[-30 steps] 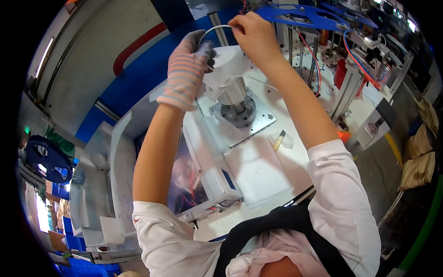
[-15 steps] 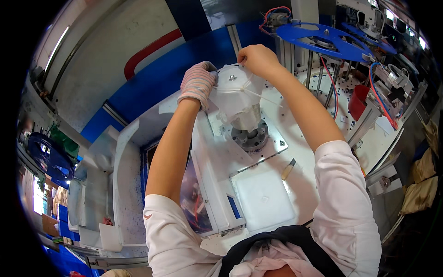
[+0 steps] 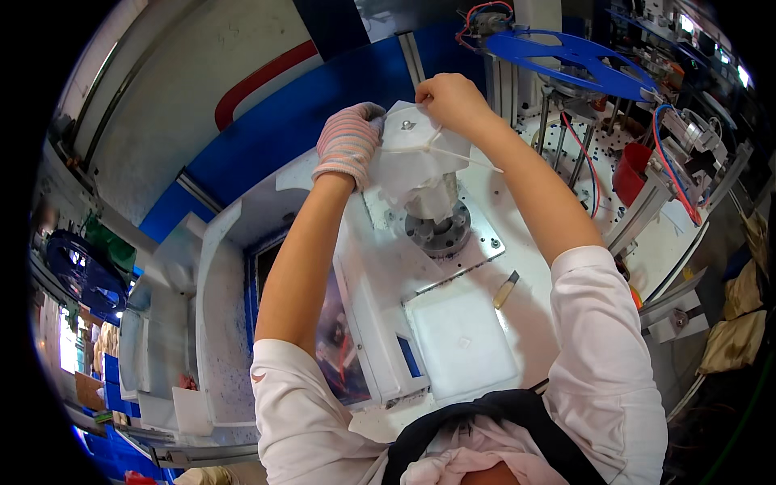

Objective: The person assembles a transparent cylindrical component onto a machine, securing it with a white strap and tightening a knob. They then walk to a nearby table and stack blue plastic reels into a blue bin.

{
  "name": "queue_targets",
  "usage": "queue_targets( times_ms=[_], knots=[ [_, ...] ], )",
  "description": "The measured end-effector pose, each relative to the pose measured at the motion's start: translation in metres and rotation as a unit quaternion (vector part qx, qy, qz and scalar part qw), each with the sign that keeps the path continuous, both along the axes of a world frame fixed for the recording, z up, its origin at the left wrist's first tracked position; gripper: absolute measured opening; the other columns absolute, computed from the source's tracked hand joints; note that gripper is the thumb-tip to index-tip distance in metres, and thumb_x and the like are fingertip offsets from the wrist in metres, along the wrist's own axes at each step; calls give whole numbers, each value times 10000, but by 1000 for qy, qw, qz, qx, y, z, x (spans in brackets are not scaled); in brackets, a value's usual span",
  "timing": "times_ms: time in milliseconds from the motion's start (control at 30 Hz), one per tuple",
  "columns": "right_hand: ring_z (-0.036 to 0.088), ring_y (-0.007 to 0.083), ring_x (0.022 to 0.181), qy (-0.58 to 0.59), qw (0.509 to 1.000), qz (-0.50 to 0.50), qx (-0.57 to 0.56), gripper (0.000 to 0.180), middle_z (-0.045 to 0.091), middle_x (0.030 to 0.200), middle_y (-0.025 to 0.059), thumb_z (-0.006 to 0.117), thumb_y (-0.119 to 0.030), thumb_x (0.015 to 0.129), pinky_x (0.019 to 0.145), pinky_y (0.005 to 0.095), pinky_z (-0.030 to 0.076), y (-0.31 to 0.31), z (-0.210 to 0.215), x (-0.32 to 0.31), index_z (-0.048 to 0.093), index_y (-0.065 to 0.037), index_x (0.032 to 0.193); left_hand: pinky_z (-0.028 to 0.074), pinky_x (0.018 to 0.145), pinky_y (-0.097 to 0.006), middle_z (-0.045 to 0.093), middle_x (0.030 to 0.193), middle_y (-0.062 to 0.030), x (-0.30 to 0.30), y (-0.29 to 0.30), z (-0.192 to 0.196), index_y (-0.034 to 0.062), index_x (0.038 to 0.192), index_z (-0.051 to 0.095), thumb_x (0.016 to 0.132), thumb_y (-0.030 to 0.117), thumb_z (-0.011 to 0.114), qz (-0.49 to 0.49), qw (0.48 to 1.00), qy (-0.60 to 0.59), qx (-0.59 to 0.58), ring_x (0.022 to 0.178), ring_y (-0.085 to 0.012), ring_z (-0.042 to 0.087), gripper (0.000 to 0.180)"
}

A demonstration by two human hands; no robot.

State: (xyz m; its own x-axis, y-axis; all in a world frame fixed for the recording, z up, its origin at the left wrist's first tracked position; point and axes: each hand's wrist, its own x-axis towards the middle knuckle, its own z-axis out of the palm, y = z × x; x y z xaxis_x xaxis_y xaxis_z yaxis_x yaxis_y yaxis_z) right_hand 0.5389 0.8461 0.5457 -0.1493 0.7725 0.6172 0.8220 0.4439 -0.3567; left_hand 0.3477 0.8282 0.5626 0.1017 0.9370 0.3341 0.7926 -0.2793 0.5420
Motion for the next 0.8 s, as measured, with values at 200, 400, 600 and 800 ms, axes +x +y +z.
queue_targets(
  times_ms=[200, 400, 600, 800],
  knots=[
    [663, 295, 865, -8, 1000, 11, 8, 166, 698, 908, 116, 637, -115, 758, 786, 391, 529, -1, 0, -1, 735, -106, 891, 500, 823, -255, 705, 1021, -81, -4, 2, 0, 56, 1125, 686, 835, 1, 640, -12, 999, 52, 12, 824, -150, 623, 298],
    [656, 295, 896, -21, 1000, 17, 0, 173, 699, 908, 120, 610, -133, 777, 811, 390, 520, 4, -2, 2, 736, -97, 889, 488, 839, -252, 705, 1027, -81, 1, -1, 4, 74, 1163, 672, 855, 41, 637, 1, 993, 117, -11, 832, -169, 622, 312],
    [632, 291, 868, 34, 997, 64, -31, 227, 661, 918, 128, 610, -223, 836, 768, 367, 490, -3, -7, 17, 729, -64, 948, 478, 843, -240, 692, 977, -70, 5, -9, 11, 90, 1180, 670, 858, 33, 634, 17, 994, 97, -47, 806, -169, 587, 329],
    [567, 305, 1086, 125, 983, 105, -83, 391, 609, 1220, 134, 479, -365, 940, 948, 376, 441, -20, -30, 24, 709, -71, 1053, 429, 815, -142, 634, 1020, -27, -9, 4, -13, 58, 1236, 635, 892, -40, 566, -36, 996, -36, -72, 832, -97, 529, 364]
  ],
)
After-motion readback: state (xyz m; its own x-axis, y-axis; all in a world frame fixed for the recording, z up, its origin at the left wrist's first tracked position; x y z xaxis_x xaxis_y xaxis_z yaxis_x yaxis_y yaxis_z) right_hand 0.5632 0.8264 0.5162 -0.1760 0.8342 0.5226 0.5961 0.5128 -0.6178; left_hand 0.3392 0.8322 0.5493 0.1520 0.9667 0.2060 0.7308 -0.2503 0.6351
